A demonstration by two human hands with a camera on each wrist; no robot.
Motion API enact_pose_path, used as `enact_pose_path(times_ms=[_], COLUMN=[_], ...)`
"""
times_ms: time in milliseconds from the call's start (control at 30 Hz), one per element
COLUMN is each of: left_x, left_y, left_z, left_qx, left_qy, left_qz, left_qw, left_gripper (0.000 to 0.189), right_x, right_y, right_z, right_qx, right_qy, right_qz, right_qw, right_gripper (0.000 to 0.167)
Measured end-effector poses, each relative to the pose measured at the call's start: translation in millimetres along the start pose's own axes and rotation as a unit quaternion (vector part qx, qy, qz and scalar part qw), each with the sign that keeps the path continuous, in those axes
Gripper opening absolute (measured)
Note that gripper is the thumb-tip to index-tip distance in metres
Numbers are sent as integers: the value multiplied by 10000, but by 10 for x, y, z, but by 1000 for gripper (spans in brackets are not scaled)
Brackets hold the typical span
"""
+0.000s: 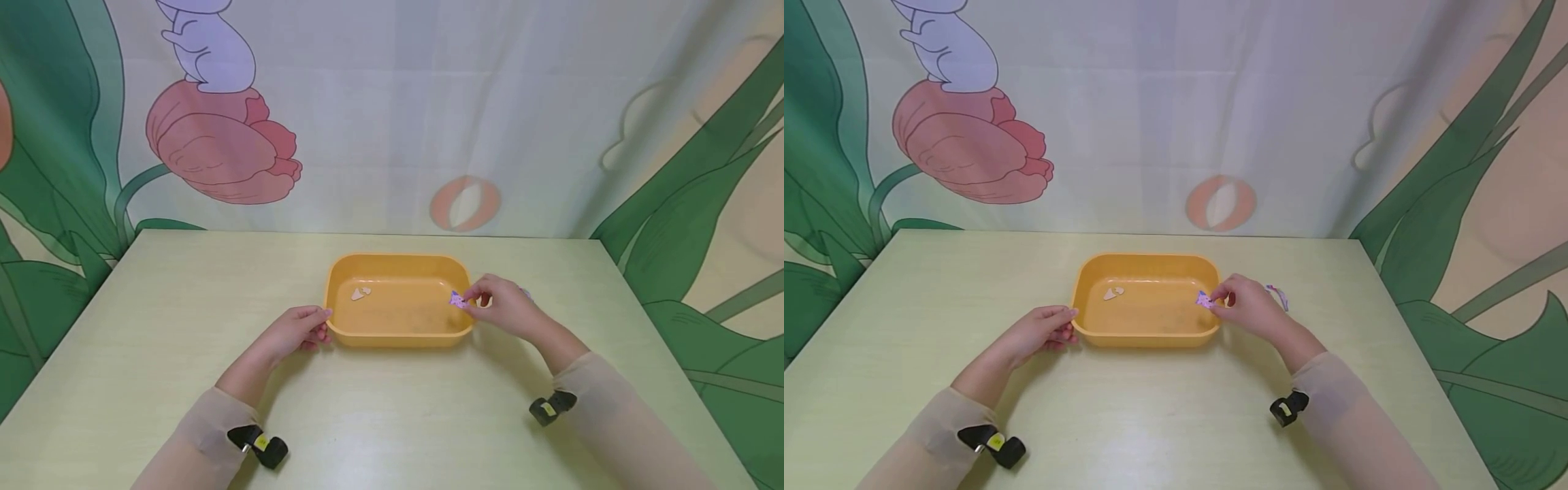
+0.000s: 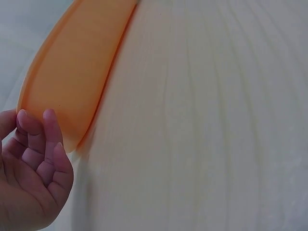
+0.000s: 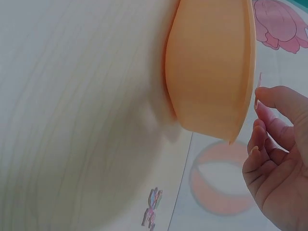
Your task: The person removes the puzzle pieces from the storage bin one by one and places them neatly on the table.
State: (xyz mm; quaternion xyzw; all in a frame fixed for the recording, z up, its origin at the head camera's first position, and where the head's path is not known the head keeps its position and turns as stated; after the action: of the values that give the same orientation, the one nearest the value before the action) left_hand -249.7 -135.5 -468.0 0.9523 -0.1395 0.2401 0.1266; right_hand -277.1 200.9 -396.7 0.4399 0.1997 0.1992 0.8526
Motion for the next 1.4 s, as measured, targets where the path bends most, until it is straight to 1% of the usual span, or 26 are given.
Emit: enact_pose_path(times_ms=[200,433,667,900,1033,1200,1400], left_x=[-8,13,16,22,20,5,10], left_y=[5,-1,-12,-14,-12,-23,-9], left_z=[11,-3,-10,-13,-14,-7,1], left_qx=[36,17,19,-16,-14,19,14], left_qy=[27,13,-33,-36,-27,9,-26], left_qz=[-8,-10,33,9,10,46,24], left_qw=[10000,10000,10000,10000,10000,10000,10000], left_gripper=[28,29,30,28,28,28,29], right_x=[41,99,177,261,316,438,552], right_y=[42,98,157,223,267,360,421], right_z=[-68,-120,-222,-315,-409,-607,-782], right_qx=[-77,6,-37,-23,1,151,204], right_qy=[-269,-245,-625,-702,-917,-1241,-1314], right_qz=[99,22,91,44,90,48,-5], right_qw=[9996,9997,9980,9975,9957,9921,9911], right_gripper=[17,15,18,22,24,26,27])
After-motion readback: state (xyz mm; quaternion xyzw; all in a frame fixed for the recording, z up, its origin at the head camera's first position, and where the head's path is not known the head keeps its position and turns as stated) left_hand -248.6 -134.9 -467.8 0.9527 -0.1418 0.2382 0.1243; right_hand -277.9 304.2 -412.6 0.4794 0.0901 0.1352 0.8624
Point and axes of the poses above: each hand's wrist, its own x-axis away from the middle knuckle, its own y-axis out of the back of the hand, z = x × y, the point moved 5 cm from there along -x, towards the middle knuckle, and after that the axes turned 10 degrees about y, right-handed, at the moved point
